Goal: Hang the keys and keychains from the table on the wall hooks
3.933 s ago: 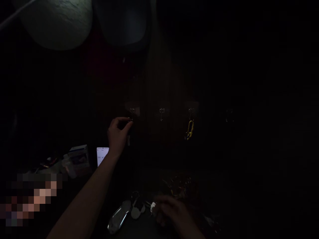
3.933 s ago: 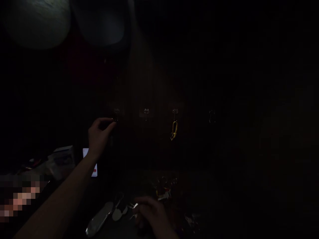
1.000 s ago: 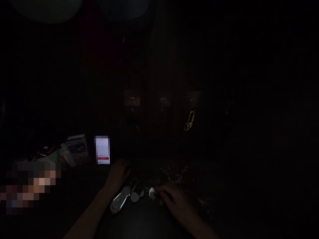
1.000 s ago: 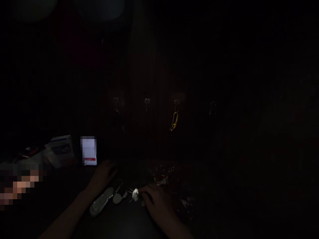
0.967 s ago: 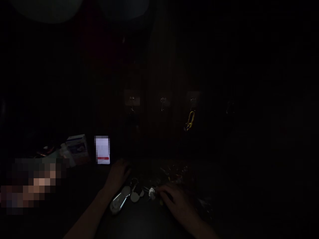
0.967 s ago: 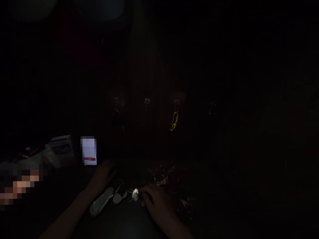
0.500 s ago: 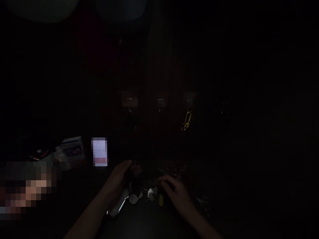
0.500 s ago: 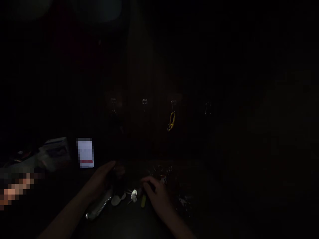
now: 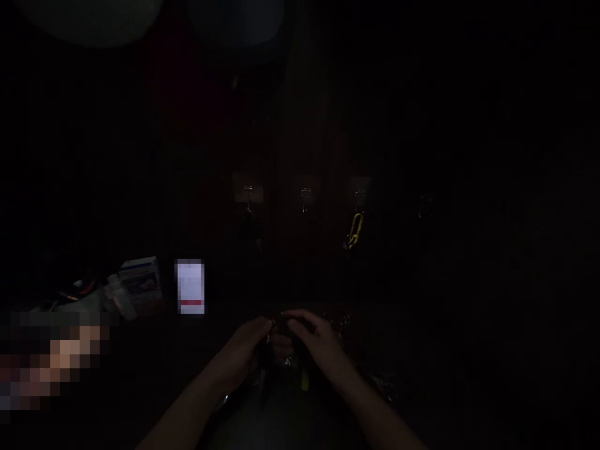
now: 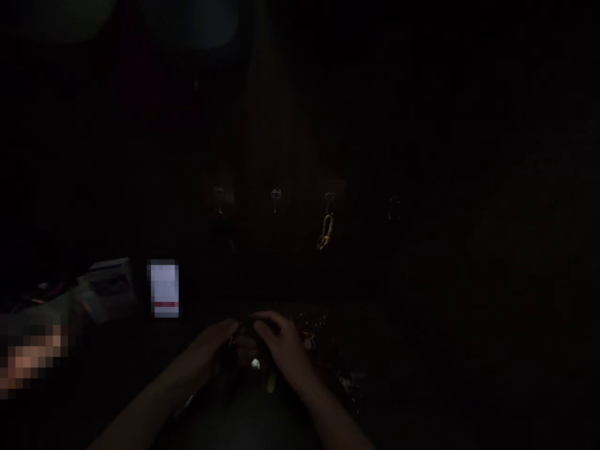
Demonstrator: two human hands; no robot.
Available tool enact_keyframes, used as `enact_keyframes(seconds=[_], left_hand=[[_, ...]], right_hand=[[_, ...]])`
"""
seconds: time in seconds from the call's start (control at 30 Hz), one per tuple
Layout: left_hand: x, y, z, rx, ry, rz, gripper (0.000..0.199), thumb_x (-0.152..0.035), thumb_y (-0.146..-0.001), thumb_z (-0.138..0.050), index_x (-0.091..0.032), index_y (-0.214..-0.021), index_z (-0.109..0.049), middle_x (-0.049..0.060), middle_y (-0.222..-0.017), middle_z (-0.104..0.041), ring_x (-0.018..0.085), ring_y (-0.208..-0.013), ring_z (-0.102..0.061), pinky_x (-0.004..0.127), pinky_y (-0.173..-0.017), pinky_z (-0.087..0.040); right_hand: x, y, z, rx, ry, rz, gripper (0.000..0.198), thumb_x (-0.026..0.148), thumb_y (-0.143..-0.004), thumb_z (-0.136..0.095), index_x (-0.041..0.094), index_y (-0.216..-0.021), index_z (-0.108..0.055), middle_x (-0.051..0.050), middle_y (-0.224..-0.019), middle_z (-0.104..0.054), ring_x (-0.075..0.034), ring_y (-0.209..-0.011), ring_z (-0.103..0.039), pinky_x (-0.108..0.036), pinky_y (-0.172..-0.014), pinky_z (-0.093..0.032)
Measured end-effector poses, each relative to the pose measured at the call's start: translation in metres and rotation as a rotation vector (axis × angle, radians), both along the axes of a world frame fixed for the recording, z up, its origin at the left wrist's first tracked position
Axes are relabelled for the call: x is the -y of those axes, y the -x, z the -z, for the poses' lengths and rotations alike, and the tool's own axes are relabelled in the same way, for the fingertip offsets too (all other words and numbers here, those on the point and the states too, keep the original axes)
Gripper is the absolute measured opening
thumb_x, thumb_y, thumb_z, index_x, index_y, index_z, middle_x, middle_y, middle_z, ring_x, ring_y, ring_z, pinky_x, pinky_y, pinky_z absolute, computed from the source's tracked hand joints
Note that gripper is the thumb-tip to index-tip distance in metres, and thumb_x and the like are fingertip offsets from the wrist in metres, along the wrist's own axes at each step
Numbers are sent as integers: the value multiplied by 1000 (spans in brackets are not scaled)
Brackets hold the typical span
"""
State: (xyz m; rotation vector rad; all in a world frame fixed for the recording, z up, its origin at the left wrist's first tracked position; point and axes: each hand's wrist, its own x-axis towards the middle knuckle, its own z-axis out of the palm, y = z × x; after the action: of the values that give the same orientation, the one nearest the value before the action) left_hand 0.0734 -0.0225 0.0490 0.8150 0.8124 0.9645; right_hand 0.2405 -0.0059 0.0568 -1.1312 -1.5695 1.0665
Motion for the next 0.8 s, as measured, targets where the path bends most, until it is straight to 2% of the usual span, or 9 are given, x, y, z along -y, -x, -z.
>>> enact_keyframes(seconds=[0.13,0.27,0.37,0.47,0.57,0.67,0.73,0.8], left_hand=[[1,-1,5,-26,14,67,32,-45,-78,-60,-14,-85,-57,8,-74,-70,19,-64,-68,30,-63,-50],[2,-1,5,-50,2,120,37,-47,-80,-55,-11,-88,-58,8,-69,-68,16,-53,-63,27,-54,-46],[2,-3,5,-30,53,125,41,-50,-81,-51,-13,-98,-57,8,-79,-67,17,-61,-64,28,-56,-47],[3,-4,6,-29,1,137,36,-47,-81,-53,-17,-100,-57,7,-91,-64,17,-70,-65,27,-58,-47],[4,-5,4,-168,-135,141,28,-40,-78,-59,-18,-94,-60,4,-87,-64,17,-75,-63,27,-64,-47],[6,-5,-2,-404,-267,72,21,-35,-74,-63,-19,-88,-63,2,-83,-65,16,-81,-60,27,-75,-44],[6,-6,-7,-521,-306,34,19,-35,-74,-62,-20,-85,-65,0,-82,-65,17,-81,-59,26,-76,-43],[6,-7,-12,-554,-311,36,21,-39,-77,-56,-20,-79,-65,0,-79,-65,17,-79,-58,26,-73,-43]], right_hand=[[-6,9,9,-92,42,15,23,39,-74,-59,21,-84,-70,-2,-86,-70,-20,-88,-62,-31,-81,-45],[-5,7,13,-142,28,-5,23,42,-71,-62,20,-73,-67,-1,-75,-67,-18,-78,-60,-28,-73,-45],[-4,5,14,-127,24,53,27,46,-70,-62,19,-65,-61,2,-64,-59,-15,-68,-56,-26,-65,-43],[-5,4,15,-114,15,100,29,47,-69,-61,19,-62,-57,3,-60,-54,-14,-64,-52,-24,-62,-41],[-5,4,17,-115,18,125,29,46,-68,-61,19,-59,-55,4,-56,-52,-13,-60,-50,-24,-59,-40],[-5,5,20,-115,4,125,26,43,-69,-61,20,-58,-55,3,-58,-53,-13,-61,-52,-24,-60,-41],[-4,6,20,-117,-4,132,25,42,-69,-61,20,-58,-55,3,-58,-54,-14,-61,-53,-25,-60,-42],[-4,6,20,-112,3,138,26,43,-69,-61,21,-57,-54,3,-57,-53,-14,-59,-53,-26,-59,-43]])
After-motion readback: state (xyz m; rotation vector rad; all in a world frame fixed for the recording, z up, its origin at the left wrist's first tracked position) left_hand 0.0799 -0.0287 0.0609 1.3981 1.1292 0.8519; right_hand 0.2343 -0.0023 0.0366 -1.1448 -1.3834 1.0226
